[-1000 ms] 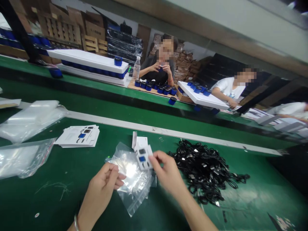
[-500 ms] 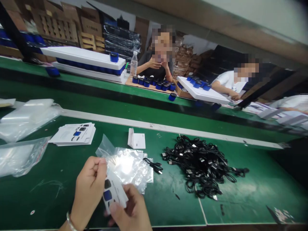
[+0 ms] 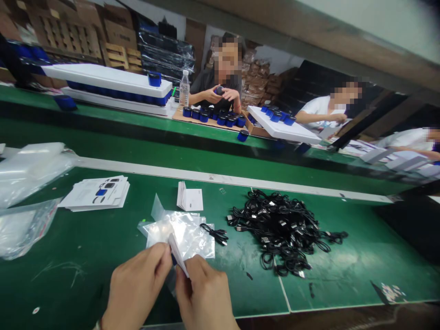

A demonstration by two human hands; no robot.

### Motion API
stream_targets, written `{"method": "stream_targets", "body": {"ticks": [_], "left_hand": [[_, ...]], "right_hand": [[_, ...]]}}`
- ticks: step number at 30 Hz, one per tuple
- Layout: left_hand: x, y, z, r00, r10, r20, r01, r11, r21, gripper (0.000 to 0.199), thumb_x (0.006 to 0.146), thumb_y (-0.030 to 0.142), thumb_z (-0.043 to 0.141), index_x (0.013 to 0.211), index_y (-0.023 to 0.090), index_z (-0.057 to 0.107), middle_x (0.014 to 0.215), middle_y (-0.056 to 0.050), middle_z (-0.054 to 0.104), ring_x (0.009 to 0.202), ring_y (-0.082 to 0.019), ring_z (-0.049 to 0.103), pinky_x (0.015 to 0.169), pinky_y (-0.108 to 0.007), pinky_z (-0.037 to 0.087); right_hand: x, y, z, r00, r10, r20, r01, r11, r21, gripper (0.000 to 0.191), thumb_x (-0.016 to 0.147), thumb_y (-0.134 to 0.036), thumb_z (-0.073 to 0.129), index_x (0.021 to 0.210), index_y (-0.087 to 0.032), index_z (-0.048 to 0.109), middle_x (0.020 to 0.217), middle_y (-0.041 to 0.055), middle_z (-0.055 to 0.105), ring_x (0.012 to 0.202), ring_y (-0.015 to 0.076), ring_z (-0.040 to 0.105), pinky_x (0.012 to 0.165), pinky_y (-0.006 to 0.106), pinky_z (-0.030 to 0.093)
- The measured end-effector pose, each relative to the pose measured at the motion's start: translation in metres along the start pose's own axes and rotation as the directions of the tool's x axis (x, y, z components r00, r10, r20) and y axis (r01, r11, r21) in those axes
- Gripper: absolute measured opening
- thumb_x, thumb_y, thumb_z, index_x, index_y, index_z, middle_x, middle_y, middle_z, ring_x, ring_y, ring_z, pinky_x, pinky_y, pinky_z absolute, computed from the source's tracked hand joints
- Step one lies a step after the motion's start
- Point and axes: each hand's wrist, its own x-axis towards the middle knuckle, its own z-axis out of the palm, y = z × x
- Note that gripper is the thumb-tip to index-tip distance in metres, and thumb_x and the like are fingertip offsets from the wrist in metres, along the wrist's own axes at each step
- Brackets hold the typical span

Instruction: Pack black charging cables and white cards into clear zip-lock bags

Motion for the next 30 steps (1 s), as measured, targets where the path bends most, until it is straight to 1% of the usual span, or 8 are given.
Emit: {"method": "stream_targets", "body": {"ticks": [7,13,16,20,23,26,28,30], "left_hand": [[-0.006,0.009,-0.002,0.991,0.12,0.063,-0.117,0.992,-0.055,0.034,0.097,0.032,0.031,0.073,0.024,0.053,0.062,0.004,0.056,0.052,-0.01,0.061,0.051,-0.02,0.043],[-0.005,0.009,-0.007,0.992,0.119,0.052,-0.114,0.99,-0.087,0.023,0.095,0.027,0.036,0.079,0.024,0.053,0.076,0.002,0.053,0.063,-0.011,0.059,0.058,-0.021,0.044],[-0.003,0.008,-0.009,0.994,0.098,0.052,-0.09,0.986,-0.138,0.02,0.094,0.026,0.038,0.079,0.024,0.052,0.078,0.002,0.051,0.066,-0.011,0.057,0.06,-0.02,0.045],[-0.002,0.009,-0.013,0.988,0.097,0.124,-0.066,0.971,-0.229,0.015,0.092,0.023,0.041,0.081,0.024,0.051,0.083,0.001,0.05,0.069,-0.01,0.057,0.062,-0.017,0.047],[-0.002,0.012,-0.014,0.97,0.135,0.201,-0.073,0.956,-0.285,0.012,0.091,0.022,0.042,0.084,0.025,0.051,0.083,0.001,0.051,0.07,-0.01,0.058,0.063,-0.017,0.048],[-0.001,0.014,-0.011,0.955,0.099,0.28,-0.004,0.947,-0.321,0.014,0.091,0.023,0.04,0.082,0.025,0.051,0.083,0.001,0.053,0.07,-0.011,0.059,0.064,-0.018,0.048],[0.001,0.013,-0.006,0.94,0.031,0.341,0.089,0.939,-0.331,0.019,0.092,0.025,0.037,0.077,0.025,0.048,0.082,0.002,0.053,0.069,-0.011,0.059,0.063,-0.019,0.048],[0.006,0.01,0.0,0.91,-0.033,0.413,0.18,0.929,-0.322,0.023,0.093,0.027,0.033,0.074,0.025,0.046,0.081,0.001,0.054,0.069,-0.012,0.06,0.063,-0.022,0.049]], "right_hand": [[0.013,0.007,-0.027,0.953,0.145,0.267,-0.251,0.873,0.419,0.017,0.086,-0.016,0.047,0.073,-0.019,0.057,0.069,-0.0011,0.058,0.063,0.0115,0.057,0.057,0.019,0.037],[0.014,0.009,-0.024,0.928,0.297,0.225,-0.371,0.795,0.48,0.022,0.079,-0.02,0.058,0.058,-0.018,0.054,0.056,-0.0036,0.052,0.052,0.0101,0.049,0.052,0.02,0.036],[0.014,0.01,-0.023,0.916,0.309,0.255,-0.4,0.687,0.606,0.005,0.078,-0.021,0.062,0.074,-0.018,0.062,0.066,-0.0018,0.058,0.059,0.0116,0.055,0.057,0.02,0.042],[0.017,0.013,-0.014,0.897,0.343,0.279,-0.433,0.556,0.71,0.033,0.074,-0.02,0.065,0.106,-0.018,0.059,0.089,0.0024,0.063,0.068,0.0125,0.059,0.061,0.021,0.046],[0.022,0.013,0.001,0.883,0.289,0.369,-0.468,0.497,0.731,0.007,0.077,-0.02,0.059,0.081,-0.015,0.061,0.067,-0.0024,0.056,0.055,0.0091,0.051,0.053,0.019,0.042],[0.025,0.015,0.006,0.874,0.293,0.388,-0.486,0.508,0.711,0.019,0.079,-0.019,0.056,0.061,-0.016,0.054,0.052,-0.0068,0.044,0.047,0.0071,0.042,0.046,0.018,0.035],[0.026,0.02,-0.002,0.892,0.269,0.363,-0.451,0.567,0.689,0.011,0.079,-0.017,0.057,0.07,-0.015,0.062,0.057,-0.005,0.05,0.051,0.0086,0.046,0.049,0.019,0.039],[0.025,0.031,-0.015,0.933,0.229,0.276,-0.352,0.736,0.578,0.014,0.079,-0.017,0.061,0.092,-0.017,0.067,0.077,0.0008,0.062,0.068,0.0136,0.057,0.063,0.024,0.047]]}}
